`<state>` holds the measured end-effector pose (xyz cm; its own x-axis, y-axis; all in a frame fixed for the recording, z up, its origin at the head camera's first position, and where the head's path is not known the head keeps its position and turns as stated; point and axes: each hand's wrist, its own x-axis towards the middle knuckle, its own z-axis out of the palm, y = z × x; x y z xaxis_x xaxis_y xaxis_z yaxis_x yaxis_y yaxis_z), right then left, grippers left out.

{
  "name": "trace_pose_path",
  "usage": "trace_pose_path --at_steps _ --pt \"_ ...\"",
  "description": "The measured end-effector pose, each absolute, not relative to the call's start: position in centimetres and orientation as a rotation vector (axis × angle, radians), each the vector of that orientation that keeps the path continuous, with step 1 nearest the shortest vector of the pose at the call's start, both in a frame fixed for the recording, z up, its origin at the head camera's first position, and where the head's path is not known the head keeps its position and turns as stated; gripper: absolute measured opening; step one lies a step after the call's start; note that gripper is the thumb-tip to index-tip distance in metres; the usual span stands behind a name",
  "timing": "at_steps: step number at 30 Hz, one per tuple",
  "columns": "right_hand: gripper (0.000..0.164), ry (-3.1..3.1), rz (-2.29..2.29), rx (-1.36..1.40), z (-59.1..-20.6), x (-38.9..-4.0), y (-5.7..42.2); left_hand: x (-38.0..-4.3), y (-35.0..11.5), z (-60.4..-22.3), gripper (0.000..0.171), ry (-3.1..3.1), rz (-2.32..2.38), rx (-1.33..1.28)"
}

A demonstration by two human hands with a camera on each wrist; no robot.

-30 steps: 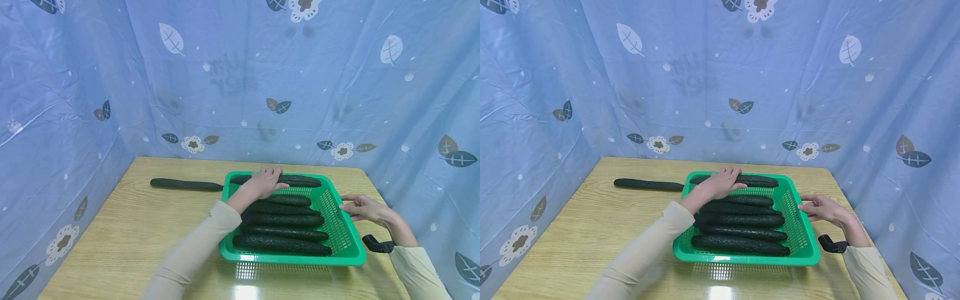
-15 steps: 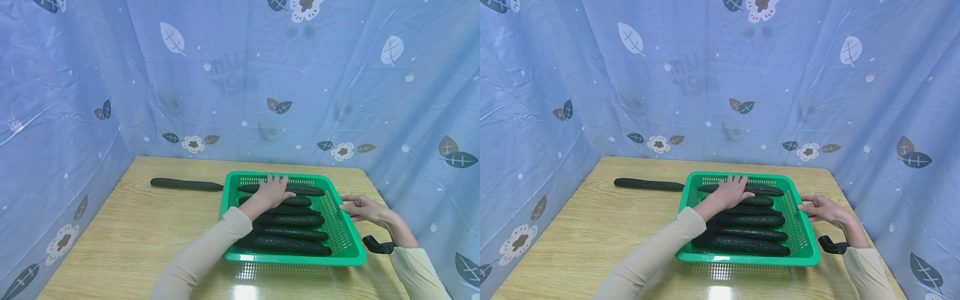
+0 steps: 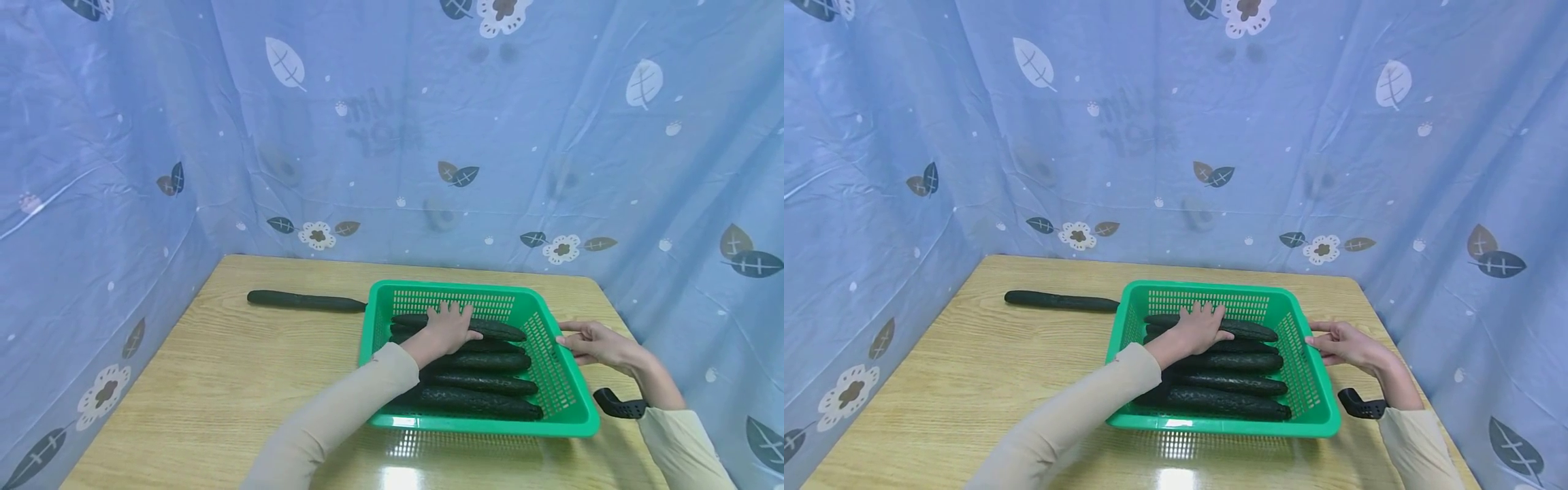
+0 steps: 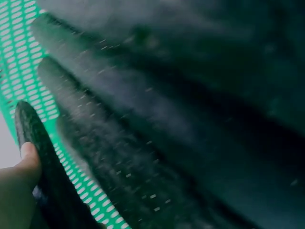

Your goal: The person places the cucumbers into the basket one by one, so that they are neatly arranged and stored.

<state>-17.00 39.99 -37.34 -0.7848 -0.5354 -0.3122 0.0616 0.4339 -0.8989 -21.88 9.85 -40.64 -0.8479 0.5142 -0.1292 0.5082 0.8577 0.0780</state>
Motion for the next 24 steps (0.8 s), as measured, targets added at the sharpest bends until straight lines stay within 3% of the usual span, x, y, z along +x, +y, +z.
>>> trace_pose_path --at_steps 24 --pt "0.068 2.169 -1.342 -0.343 -37.3 -16.7 39.8 -22.7 9.1 -42.0 0.065 2.866 0.087 0.783"
